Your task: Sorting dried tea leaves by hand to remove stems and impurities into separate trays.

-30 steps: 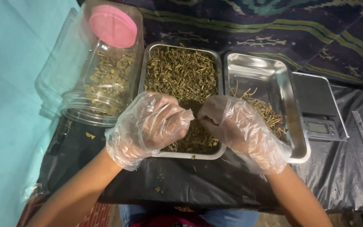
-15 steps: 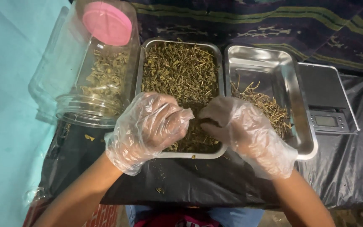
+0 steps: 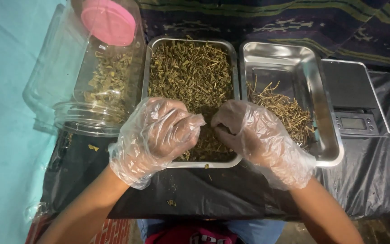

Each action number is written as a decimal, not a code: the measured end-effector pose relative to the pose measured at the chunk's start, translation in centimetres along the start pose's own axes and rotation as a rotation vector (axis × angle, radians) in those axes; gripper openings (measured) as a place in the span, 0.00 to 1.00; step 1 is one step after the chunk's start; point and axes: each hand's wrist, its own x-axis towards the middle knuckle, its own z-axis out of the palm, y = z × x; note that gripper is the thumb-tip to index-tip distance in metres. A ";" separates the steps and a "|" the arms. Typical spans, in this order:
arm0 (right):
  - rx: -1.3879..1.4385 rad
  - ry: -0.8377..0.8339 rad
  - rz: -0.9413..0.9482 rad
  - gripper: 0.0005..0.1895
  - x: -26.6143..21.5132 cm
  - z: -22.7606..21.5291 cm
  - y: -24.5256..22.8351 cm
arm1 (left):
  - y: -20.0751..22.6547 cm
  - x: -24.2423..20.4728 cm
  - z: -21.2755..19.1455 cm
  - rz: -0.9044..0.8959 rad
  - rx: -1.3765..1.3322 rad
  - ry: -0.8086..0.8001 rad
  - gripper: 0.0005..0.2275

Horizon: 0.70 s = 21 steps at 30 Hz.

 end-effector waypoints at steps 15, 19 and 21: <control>0.635 -0.019 0.683 0.10 -1.5 -7.1 -1.4 | 1.1 1.7 -3.3 2.218 1.700 -0.058 0.39; 0.191 0.404 -0.343 0.65 -3.8 -6.2 3.5 | 1.2 1.4 -3.0 2.119 1.638 -0.059 0.32; 0.131 0.396 -0.396 0.55 -3.0 -5.9 2.1 | 1.7 0.8 -2.0 2.200 1.776 0.014 0.28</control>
